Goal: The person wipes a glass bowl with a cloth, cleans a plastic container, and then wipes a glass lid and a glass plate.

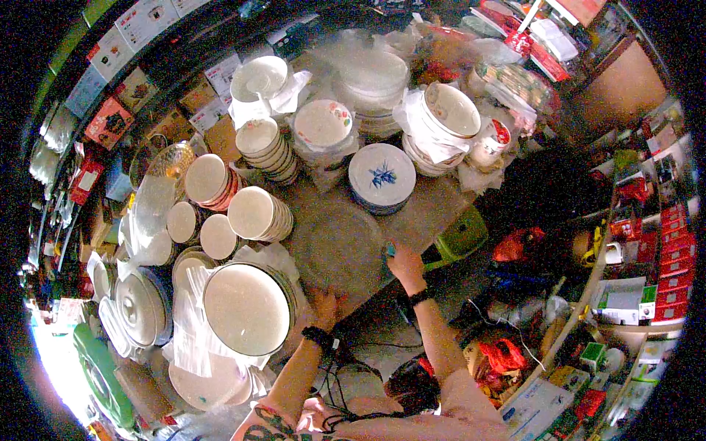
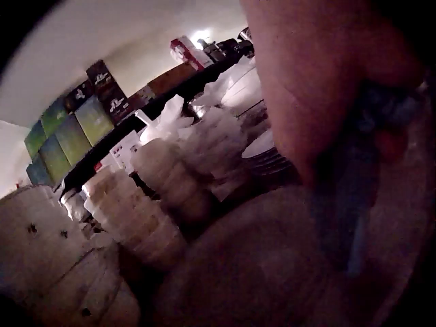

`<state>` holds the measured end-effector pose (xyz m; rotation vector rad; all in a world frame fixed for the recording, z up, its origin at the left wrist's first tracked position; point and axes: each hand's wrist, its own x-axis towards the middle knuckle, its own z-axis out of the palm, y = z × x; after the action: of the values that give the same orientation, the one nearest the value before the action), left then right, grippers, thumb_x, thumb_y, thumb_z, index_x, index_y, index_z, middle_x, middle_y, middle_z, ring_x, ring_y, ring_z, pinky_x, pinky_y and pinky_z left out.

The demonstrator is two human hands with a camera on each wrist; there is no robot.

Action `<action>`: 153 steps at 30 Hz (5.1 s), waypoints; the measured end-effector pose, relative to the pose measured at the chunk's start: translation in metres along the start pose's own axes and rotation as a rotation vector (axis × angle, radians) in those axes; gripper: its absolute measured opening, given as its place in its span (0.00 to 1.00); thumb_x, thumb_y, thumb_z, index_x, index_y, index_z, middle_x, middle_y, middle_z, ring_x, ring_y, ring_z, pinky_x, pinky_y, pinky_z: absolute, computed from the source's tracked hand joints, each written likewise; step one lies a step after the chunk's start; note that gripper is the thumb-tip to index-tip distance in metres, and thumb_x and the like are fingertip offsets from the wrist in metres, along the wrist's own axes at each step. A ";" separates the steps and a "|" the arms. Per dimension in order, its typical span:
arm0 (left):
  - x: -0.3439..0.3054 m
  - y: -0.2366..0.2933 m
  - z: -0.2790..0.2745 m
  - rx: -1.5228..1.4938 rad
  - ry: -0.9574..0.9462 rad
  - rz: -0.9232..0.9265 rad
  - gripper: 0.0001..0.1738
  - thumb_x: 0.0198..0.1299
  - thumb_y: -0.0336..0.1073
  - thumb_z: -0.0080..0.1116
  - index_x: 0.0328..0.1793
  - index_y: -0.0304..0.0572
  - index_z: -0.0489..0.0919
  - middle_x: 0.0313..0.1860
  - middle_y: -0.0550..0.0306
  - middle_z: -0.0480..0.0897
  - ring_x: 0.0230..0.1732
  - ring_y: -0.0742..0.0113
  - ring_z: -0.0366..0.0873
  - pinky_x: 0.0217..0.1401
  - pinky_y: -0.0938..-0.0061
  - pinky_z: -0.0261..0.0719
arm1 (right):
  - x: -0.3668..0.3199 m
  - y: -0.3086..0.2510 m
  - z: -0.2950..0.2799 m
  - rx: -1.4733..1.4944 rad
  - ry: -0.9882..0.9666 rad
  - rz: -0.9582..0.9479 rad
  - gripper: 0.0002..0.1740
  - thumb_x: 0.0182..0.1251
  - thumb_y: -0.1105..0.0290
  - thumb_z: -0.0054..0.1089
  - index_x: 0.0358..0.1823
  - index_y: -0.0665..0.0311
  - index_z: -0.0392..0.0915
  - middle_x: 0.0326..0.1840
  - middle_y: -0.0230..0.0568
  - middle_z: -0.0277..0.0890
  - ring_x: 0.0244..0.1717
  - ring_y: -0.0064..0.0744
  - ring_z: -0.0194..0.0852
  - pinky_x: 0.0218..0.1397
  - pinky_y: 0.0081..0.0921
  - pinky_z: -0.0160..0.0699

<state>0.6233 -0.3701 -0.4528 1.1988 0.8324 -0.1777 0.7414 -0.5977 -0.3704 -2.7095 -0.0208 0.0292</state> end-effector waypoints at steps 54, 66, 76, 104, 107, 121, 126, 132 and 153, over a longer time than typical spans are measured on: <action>-0.023 -0.003 -0.003 -0.146 -0.148 0.013 0.34 0.63 0.32 0.68 0.69 0.43 0.59 0.60 0.47 0.70 0.53 0.54 0.76 0.54 0.60 0.88 | 0.149 -0.124 0.065 -0.113 -0.347 -0.406 0.23 0.64 0.70 0.63 0.60 0.66 0.76 0.48 0.61 0.82 0.51 0.60 0.83 0.50 0.53 0.83; -0.128 0.012 0.007 0.159 -0.665 0.008 0.20 0.79 0.40 0.48 0.71 0.42 0.67 0.62 0.54 0.78 0.57 0.61 0.80 0.54 0.67 0.80 | -0.049 -0.120 -0.091 1.465 -0.631 0.571 0.37 0.62 0.85 0.67 0.72 0.62 0.64 0.60 0.39 0.79 0.58 0.39 0.80 0.54 0.43 0.88; -0.225 0.158 -0.041 -0.442 -0.637 -0.051 0.34 0.80 0.60 0.33 0.75 0.40 0.67 0.69 0.44 0.76 0.65 0.51 0.79 0.67 0.55 0.78 | -0.151 -0.194 -0.187 1.319 -0.414 0.299 0.31 0.64 0.77 0.71 0.66 0.57 0.67 0.56 0.27 0.74 0.58 0.23 0.73 0.63 0.25 0.73; -0.437 0.281 -0.540 0.009 -0.123 0.811 0.23 0.70 0.29 0.62 0.69 0.42 0.70 0.46 0.58 0.83 0.46 0.74 0.79 0.47 0.79 0.77 | -0.413 -0.596 -0.125 1.073 -0.418 -0.599 0.24 0.77 0.72 0.58 0.70 0.64 0.64 0.62 0.39 0.71 0.63 0.27 0.69 0.68 0.26 0.68; -0.447 0.293 -0.563 0.070 -0.088 0.762 0.22 0.69 0.30 0.64 0.68 0.41 0.73 0.40 0.64 0.82 0.41 0.81 0.76 0.43 0.84 0.74 | -0.426 -0.614 -0.120 1.079 -0.389 -0.656 0.27 0.76 0.76 0.55 0.72 0.67 0.58 0.69 0.46 0.63 0.73 0.33 0.59 0.75 0.31 0.61; -0.427 0.298 -0.541 -0.401 -0.105 0.581 0.05 0.75 0.30 0.55 0.49 0.49 0.70 0.37 0.70 0.76 0.37 0.83 0.68 0.41 0.83 0.66 | -0.424 -0.608 -0.121 1.036 -0.301 -0.516 0.19 0.78 0.75 0.55 0.65 0.68 0.64 0.61 0.44 0.69 0.64 0.29 0.67 0.69 0.29 0.65; -0.416 0.296 -0.548 -0.454 -0.304 0.514 0.06 0.75 0.28 0.53 0.52 0.48 0.70 0.49 0.66 0.75 0.47 0.79 0.71 0.49 0.82 0.69 | -0.425 -0.607 -0.111 0.951 -0.066 -0.635 0.18 0.76 0.77 0.55 0.63 0.68 0.65 0.60 0.45 0.69 0.63 0.33 0.68 0.69 0.29 0.65; -0.424 0.299 -0.581 -0.081 -0.165 0.736 0.04 0.73 0.25 0.54 0.48 0.43 0.74 0.46 0.66 0.75 0.45 0.79 0.69 0.50 0.83 0.66 | -0.431 -0.630 -0.112 0.834 -0.317 -0.791 0.08 0.71 0.77 0.62 0.49 0.62 0.78 0.46 0.44 0.82 0.50 0.42 0.84 0.55 0.33 0.78; -0.446 0.285 -0.651 -0.032 0.166 1.083 0.05 0.70 0.27 0.55 0.43 0.43 0.70 0.42 0.60 0.74 0.40 0.73 0.67 0.45 0.79 0.65 | -0.471 -0.687 -0.081 0.689 -0.480 -0.833 0.15 0.71 0.70 0.66 0.50 0.66 0.69 0.47 0.47 0.76 0.40 0.47 0.82 0.33 0.34 0.84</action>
<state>0.1555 0.1772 -0.0220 1.4912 0.2319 0.8206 0.2659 -0.0166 -0.0011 -1.7820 -1.0527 0.3579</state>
